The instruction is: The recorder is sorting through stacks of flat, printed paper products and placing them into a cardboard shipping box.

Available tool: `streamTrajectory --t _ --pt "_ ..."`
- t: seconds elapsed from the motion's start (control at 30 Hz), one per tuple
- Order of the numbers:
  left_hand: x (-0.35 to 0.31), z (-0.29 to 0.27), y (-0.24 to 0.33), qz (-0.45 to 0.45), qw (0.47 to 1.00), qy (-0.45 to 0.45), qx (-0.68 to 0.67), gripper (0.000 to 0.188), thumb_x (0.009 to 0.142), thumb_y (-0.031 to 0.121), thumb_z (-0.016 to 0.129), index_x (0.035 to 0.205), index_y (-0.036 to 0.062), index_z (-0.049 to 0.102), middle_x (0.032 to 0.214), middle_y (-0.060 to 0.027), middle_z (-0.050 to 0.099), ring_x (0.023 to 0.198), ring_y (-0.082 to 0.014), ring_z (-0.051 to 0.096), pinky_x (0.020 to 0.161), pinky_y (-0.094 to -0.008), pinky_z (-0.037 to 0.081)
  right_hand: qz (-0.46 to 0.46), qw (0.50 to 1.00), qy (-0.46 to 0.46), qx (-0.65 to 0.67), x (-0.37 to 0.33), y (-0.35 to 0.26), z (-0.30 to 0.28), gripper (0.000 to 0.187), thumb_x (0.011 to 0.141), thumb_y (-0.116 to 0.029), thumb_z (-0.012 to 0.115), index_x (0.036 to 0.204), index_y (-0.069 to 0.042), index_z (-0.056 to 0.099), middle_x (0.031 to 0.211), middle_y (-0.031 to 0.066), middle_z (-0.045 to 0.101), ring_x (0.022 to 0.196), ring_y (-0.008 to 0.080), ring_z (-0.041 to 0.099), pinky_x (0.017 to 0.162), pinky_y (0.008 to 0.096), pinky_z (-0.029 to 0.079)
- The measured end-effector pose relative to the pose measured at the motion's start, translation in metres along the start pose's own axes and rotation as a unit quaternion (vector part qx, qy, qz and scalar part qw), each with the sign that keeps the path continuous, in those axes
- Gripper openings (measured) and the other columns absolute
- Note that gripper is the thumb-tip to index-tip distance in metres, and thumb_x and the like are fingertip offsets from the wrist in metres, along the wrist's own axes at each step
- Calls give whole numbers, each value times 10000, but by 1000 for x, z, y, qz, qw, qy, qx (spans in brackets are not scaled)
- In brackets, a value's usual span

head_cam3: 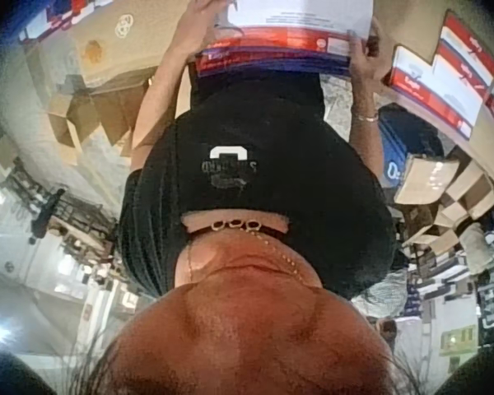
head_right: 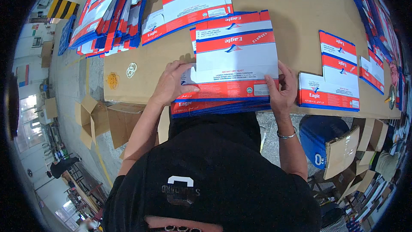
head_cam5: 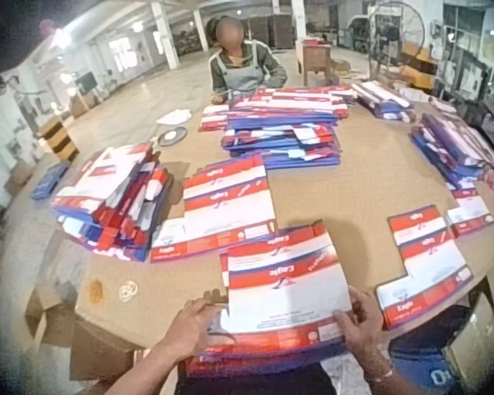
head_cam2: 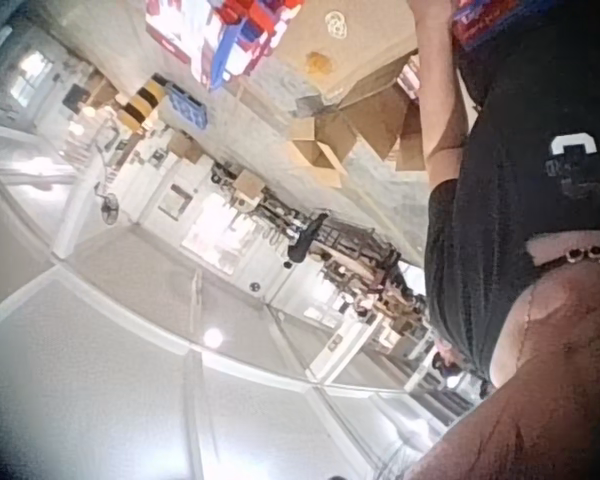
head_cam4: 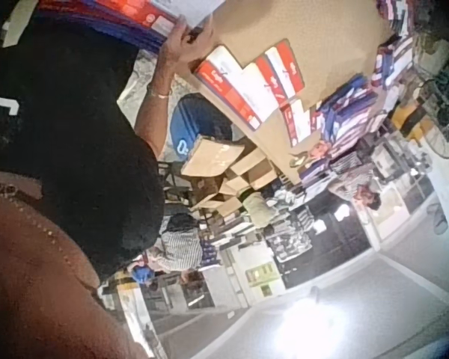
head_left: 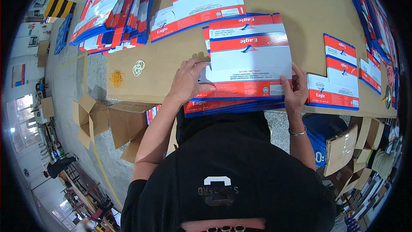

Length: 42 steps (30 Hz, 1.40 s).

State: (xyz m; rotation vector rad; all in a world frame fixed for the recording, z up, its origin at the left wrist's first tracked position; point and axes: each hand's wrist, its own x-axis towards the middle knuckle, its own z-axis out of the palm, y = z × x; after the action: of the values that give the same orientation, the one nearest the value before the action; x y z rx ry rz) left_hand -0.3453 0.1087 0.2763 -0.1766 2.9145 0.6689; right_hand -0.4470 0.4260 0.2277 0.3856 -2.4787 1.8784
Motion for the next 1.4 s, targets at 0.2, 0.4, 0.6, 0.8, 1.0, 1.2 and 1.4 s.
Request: streamTrajectory --t 0.2,0.4,0.6,0.8,1.0,1.2,1.4 --pt "-2 -18 18 -47 998 2 -32 674 630 315 872 1144 70 512 1169 -173 563 1107 -351 556 947 -439 477 112 986 -33 118 6 -3 -7 421 875 -95 693 1241 18 519 1096 158 652 940 180 653 797 280 535" --pt "-15 -20 25 4 998 37 -44 540 657 239 863 1012 80 488 1078 -158 579 1015 -340 584 855 -445 493 151 985 -74 51 13 -23 -14 398 912 -248 671 1192 3 541 1016 155 677 864 188 668 751 309 550" --pt "-23 -22 22 42 994 96 -27 476 656 201 853 949 63 504 938 -145 563 897 -347 575 781 -436 476 117 988 -60 76 8 -24 -11 398 918 -285 659 1185 -5 564 1010 142 681 863 192 666 739 313 548" --pt "-25 -29 26 77 990 110 -43 428 660 157 840 918 61 513 915 -130 553 878 -339 575 751 -431 468 95 993 -55 47 6 -31 -11 436 904 -331 675 1176 -9 560 981 145 687 871 197 665 751 331 547" --pt "-26 -29 27 93 989 118 10 373 659 119 822 876 58 525 894 -120 549 887 -329 570 750 -422 460 77 996 -39 22 6 -31 -10 466 899 -352 680 1183 -5 555 971 155 688 856 211 669 745 338 549" --pt "-28 -28 26 94 986 133 44 361 641 117 825 864 62 547 856 -106 554 866 -297 570 737 -409 455 84 996 -29 -10 5 -40 -10 456 902 -356 670 1154 9 567 955 179 692 828 223 677 728 344 551" --pt "-23 -31 27 84 988 123 35 236 667 92 777 842 79 619 856 -61 576 854 -267 562 715 -398 430 18 999 -6 -44 -2 -54 -8 405 911 -357 654 1080 9 618 903 166 698 802 203 671 711 321 530"
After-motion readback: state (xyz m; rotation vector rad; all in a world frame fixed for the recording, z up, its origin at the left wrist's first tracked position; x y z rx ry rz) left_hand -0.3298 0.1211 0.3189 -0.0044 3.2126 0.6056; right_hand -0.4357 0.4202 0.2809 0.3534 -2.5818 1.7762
